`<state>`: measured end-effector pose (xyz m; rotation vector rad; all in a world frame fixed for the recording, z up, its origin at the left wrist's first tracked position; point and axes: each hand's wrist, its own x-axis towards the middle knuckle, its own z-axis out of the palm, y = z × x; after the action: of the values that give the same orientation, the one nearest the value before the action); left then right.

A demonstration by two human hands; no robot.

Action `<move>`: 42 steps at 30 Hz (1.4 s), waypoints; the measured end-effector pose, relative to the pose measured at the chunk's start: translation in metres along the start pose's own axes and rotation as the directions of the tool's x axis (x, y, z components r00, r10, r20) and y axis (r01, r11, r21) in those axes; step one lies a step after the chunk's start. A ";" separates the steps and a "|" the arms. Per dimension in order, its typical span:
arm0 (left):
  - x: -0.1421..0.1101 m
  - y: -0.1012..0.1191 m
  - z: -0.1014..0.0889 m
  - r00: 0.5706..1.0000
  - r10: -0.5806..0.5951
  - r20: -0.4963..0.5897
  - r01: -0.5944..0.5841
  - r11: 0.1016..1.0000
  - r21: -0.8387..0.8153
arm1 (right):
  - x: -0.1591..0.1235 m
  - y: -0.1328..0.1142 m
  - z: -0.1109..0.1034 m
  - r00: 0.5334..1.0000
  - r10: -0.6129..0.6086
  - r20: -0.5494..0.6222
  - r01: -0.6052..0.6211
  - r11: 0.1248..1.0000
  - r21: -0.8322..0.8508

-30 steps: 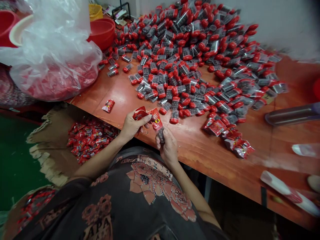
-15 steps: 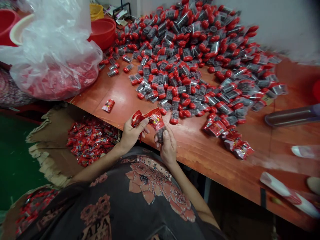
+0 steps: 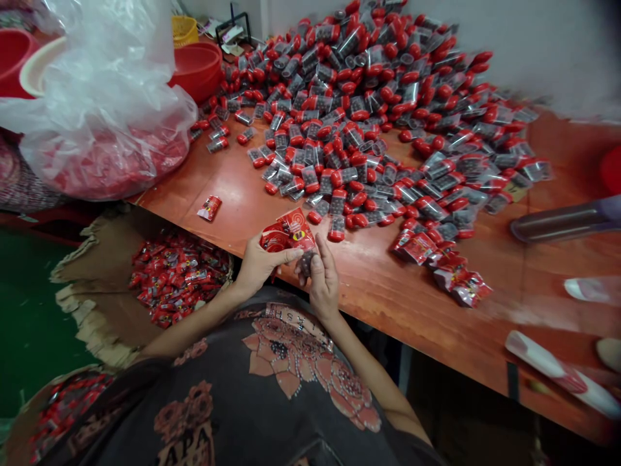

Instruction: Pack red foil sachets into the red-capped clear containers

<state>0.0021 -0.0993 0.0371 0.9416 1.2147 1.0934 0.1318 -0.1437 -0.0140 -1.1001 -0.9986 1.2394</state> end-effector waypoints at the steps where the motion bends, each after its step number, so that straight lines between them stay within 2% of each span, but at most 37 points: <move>1: -0.002 -0.002 0.001 1.000 0.000 0.000 0.000 1.000 -0.005 | -0.001 0.001 0.000 1.000 -0.004 -0.002 0.004 1.000 -0.011; 8: -0.007 -0.015 0.009 0.994 0.018 -0.106 -0.030 0.993 -0.111 | -0.002 0.002 -0.001 1.000 -0.021 -0.021 0.021 1.000 -0.004; 13: -0.004 -0.014 0.006 0.994 -0.035 -0.103 0.025 0.995 -0.099 | -0.003 0.006 -0.006 0.998 -0.054 -0.019 0.052 0.992 -0.112; 20: -0.012 -0.018 0.010 0.987 0.031 -0.160 -0.041 0.997 -0.059 | -0.010 0.008 -0.001 0.994 -0.081 -0.067 0.071 0.988 -0.139; 25: -0.016 -0.023 0.015 0.973 0.051 -0.224 -0.074 0.993 -0.096 | -0.012 0.009 0.002 0.990 -0.104 -0.092 0.089 0.983 -0.159; 28: -0.017 -0.022 0.017 0.976 0.053 -0.211 -0.073 0.994 -0.086 | -0.011 0.009 0.000 0.989 -0.106 -0.099 0.087 0.980 -0.178; 33: -0.019 -0.021 0.019 0.983 0.044 -0.177 -0.058 0.996 -0.072 | -0.007 0.012 0.000 0.977 -0.176 -0.119 0.148 0.965 -0.216; 36: -0.019 -0.022 0.018 0.987 0.015 -0.161 -0.027 0.997 -0.073 | -0.006 0.014 0.000 0.981 -0.156 -0.118 0.130 0.970 -0.203; 42: -0.007 -0.018 0.009 0.992 -0.014 -0.124 -0.003 0.990 -0.138 | -0.006 0.015 -0.002 0.995 -0.104 -0.001 0.103 0.987 -0.125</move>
<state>0.0132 -0.1101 0.0228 0.7730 1.2249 1.2304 0.1299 -0.1500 -0.0288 -1.1335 -1.1258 1.1010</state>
